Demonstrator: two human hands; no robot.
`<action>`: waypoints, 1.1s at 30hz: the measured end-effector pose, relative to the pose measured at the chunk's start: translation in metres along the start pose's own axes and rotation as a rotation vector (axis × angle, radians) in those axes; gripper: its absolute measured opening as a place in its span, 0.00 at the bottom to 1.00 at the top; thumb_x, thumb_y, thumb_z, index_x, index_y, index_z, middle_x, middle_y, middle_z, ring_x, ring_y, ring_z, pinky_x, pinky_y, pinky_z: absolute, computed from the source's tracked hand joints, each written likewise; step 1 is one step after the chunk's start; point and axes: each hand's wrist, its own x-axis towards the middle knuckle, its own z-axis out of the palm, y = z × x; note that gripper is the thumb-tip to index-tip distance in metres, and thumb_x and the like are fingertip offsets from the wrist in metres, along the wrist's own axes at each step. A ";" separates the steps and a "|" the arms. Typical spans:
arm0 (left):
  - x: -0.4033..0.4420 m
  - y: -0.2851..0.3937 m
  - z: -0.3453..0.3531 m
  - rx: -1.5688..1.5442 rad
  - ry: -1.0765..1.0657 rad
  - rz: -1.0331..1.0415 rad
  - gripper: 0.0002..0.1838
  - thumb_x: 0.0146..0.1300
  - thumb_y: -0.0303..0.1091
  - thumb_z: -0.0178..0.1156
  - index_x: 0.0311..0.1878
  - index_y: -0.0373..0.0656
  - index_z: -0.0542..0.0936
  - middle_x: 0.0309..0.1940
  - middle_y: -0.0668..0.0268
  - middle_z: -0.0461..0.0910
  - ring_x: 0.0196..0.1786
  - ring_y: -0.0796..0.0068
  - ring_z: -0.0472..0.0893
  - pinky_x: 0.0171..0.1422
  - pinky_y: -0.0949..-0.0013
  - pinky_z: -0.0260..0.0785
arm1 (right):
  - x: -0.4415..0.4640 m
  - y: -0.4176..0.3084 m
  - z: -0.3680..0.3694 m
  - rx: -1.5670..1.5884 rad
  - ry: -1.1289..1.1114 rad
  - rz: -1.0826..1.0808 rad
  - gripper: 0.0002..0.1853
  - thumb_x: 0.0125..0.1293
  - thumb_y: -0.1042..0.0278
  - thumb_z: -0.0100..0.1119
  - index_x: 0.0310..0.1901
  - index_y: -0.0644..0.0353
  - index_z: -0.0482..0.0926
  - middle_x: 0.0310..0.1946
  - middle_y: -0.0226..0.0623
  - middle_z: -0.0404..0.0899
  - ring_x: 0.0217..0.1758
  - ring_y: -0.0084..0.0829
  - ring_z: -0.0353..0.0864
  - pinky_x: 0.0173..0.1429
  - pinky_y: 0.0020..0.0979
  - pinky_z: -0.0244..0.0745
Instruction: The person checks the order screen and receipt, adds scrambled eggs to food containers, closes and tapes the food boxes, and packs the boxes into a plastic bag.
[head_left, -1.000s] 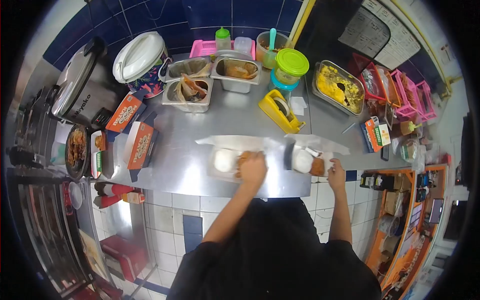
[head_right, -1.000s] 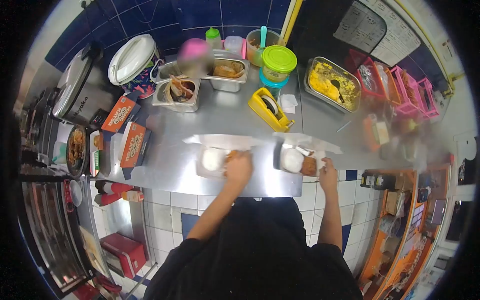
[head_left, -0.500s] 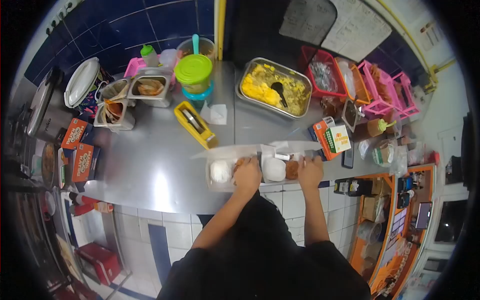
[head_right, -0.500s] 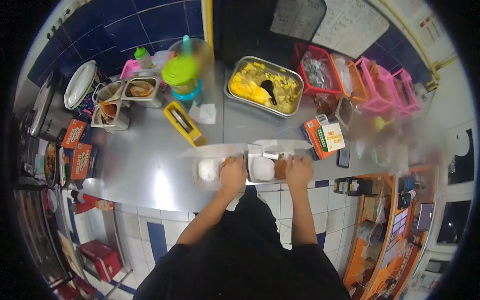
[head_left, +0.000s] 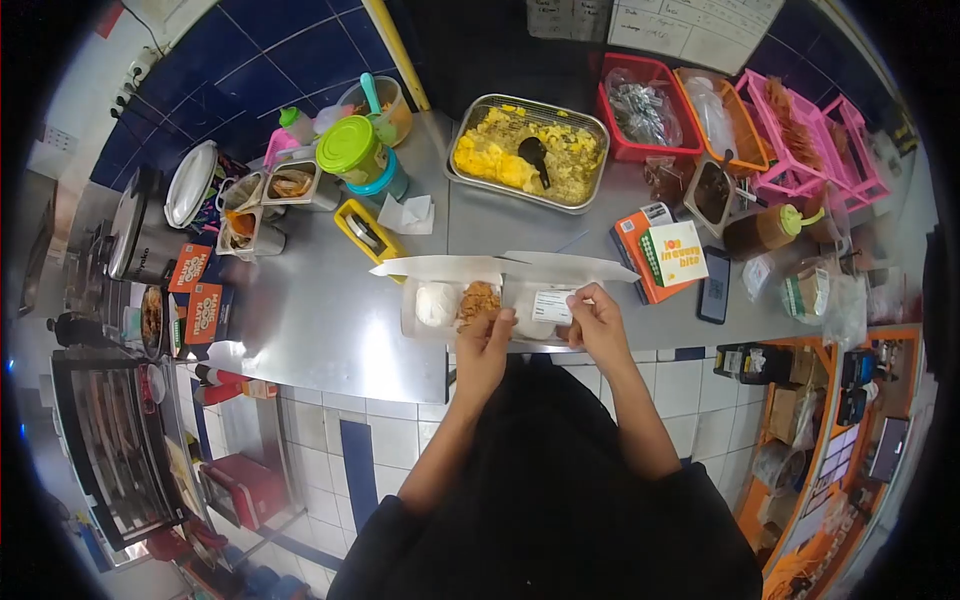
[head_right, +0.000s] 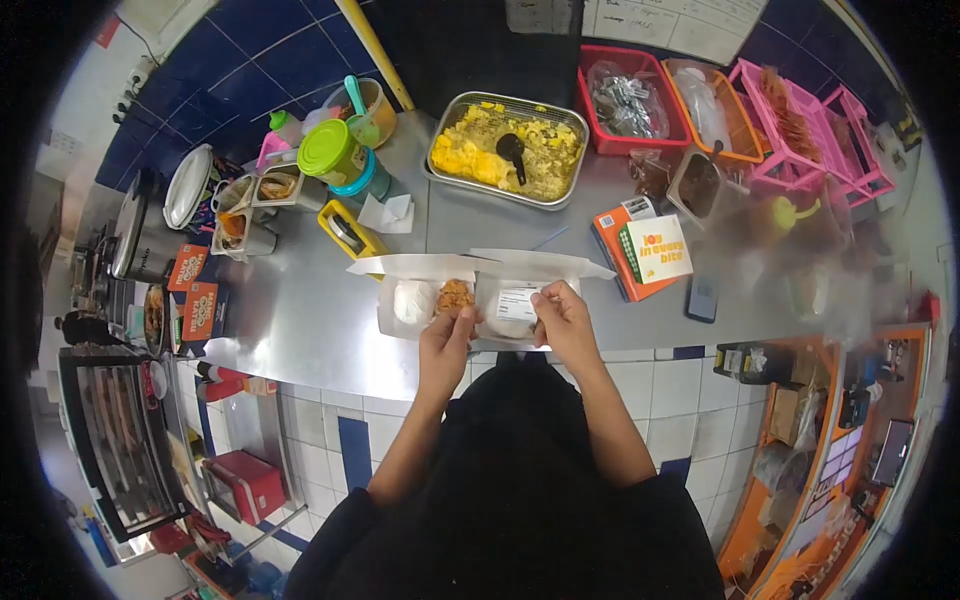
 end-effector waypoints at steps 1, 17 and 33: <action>-0.001 0.012 0.008 -0.049 -0.052 -0.029 0.19 0.75 0.43 0.59 0.43 0.32 0.84 0.28 0.67 0.82 0.33 0.81 0.77 0.40 0.73 0.70 | -0.006 -0.001 -0.002 0.042 0.003 -0.004 0.06 0.77 0.65 0.55 0.44 0.56 0.71 0.14 0.25 0.70 0.09 0.16 0.63 0.15 0.22 0.56; 0.003 0.043 0.049 -0.261 -0.384 -0.073 0.11 0.74 0.35 0.61 0.47 0.37 0.83 0.30 0.74 0.81 0.31 0.89 0.74 0.34 0.80 0.64 | -0.069 -0.048 -0.001 0.051 -0.003 -0.080 0.33 0.72 0.78 0.54 0.76 0.64 0.56 0.36 0.36 0.81 0.15 0.14 0.67 0.15 0.20 0.63; -0.001 0.010 0.074 -0.031 -0.215 0.098 0.08 0.74 0.32 0.58 0.46 0.37 0.79 0.26 0.72 0.78 0.27 0.88 0.73 0.28 0.79 0.63 | -0.068 -0.032 -0.082 -0.016 0.034 -0.125 0.23 0.73 0.69 0.60 0.68 0.59 0.71 0.23 0.25 0.77 0.22 0.14 0.71 0.24 0.21 0.64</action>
